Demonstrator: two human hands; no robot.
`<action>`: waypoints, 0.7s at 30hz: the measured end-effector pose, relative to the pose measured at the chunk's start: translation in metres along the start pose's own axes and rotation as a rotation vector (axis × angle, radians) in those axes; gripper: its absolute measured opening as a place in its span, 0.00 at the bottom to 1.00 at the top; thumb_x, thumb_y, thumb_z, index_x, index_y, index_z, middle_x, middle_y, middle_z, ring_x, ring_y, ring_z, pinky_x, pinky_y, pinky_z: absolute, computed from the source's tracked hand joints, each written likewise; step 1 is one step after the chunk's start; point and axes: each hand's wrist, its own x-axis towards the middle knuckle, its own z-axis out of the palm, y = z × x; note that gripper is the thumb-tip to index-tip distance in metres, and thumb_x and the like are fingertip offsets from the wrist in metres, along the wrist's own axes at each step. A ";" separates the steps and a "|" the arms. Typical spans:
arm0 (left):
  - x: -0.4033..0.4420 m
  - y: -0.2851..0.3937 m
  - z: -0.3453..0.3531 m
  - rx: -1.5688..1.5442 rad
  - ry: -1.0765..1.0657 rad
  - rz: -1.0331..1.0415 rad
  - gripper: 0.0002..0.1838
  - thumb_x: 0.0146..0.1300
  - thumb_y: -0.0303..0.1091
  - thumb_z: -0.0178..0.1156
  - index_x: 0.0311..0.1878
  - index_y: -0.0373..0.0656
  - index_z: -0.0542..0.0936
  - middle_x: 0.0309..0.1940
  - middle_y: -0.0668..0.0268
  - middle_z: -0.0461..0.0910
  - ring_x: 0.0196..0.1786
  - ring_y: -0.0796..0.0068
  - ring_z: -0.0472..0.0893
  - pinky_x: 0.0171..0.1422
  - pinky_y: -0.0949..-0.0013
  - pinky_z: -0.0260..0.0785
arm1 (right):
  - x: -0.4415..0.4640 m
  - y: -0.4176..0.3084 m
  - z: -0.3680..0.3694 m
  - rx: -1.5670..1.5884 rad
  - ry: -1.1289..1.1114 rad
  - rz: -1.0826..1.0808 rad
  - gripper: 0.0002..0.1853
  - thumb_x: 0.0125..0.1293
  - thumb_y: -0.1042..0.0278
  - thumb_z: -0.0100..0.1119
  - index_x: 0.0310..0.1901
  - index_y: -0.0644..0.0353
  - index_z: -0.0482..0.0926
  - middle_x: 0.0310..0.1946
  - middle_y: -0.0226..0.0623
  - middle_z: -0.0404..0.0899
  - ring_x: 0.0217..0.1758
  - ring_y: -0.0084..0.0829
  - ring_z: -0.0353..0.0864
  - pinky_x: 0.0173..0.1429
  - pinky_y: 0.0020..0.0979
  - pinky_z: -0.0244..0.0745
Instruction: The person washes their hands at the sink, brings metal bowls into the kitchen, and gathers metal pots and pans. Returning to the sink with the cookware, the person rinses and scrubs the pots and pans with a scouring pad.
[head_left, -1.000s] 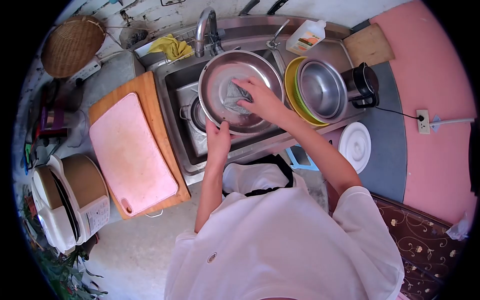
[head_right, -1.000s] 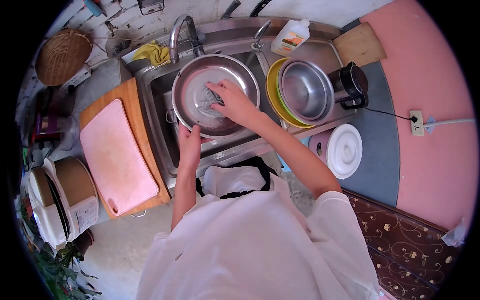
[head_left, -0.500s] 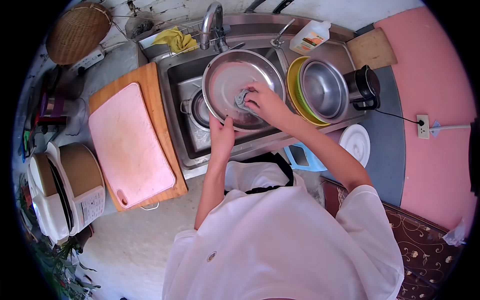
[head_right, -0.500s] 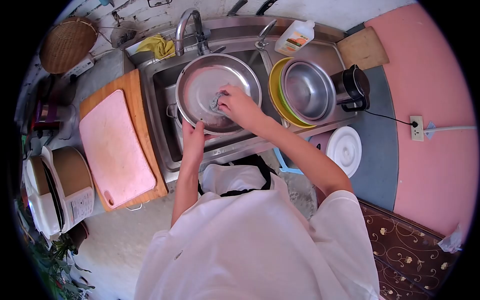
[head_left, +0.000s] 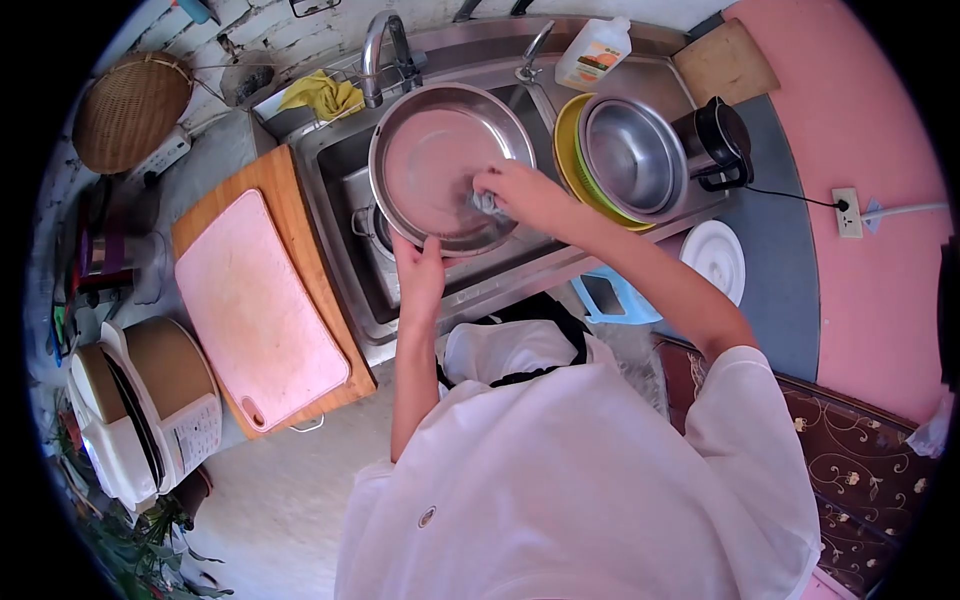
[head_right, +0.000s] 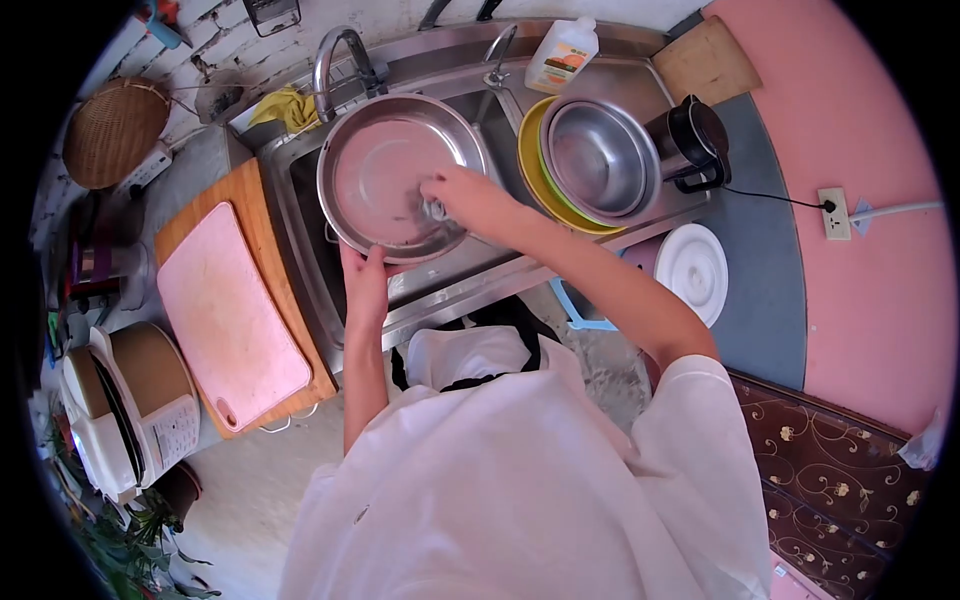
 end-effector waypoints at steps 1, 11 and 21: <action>0.001 -0.003 0.000 0.002 0.001 0.038 0.30 0.57 0.18 0.39 0.64 0.45 0.46 0.53 0.57 0.64 0.45 0.67 0.76 0.38 0.69 0.78 | 0.000 0.007 0.000 -0.057 -0.013 0.170 0.14 0.48 0.79 0.57 0.40 0.60 0.73 0.37 0.41 0.70 0.40 0.42 0.72 0.44 0.35 0.68; 0.007 -0.005 0.003 0.001 0.063 0.133 0.33 0.56 0.16 0.39 0.65 0.45 0.43 0.58 0.54 0.57 0.52 0.64 0.71 0.45 0.68 0.76 | -0.003 0.003 0.018 0.155 0.120 0.002 0.08 0.51 0.80 0.54 0.35 0.62 0.77 0.37 0.40 0.72 0.42 0.36 0.73 0.45 0.32 0.68; 0.008 -0.014 -0.013 -0.065 0.082 0.172 0.23 0.61 0.23 0.33 0.61 0.39 0.49 0.56 0.53 0.59 0.52 0.60 0.72 0.46 0.61 0.77 | -0.006 -0.012 0.028 0.101 0.113 0.044 0.09 0.49 0.77 0.57 0.35 0.60 0.75 0.34 0.39 0.71 0.40 0.40 0.72 0.44 0.34 0.68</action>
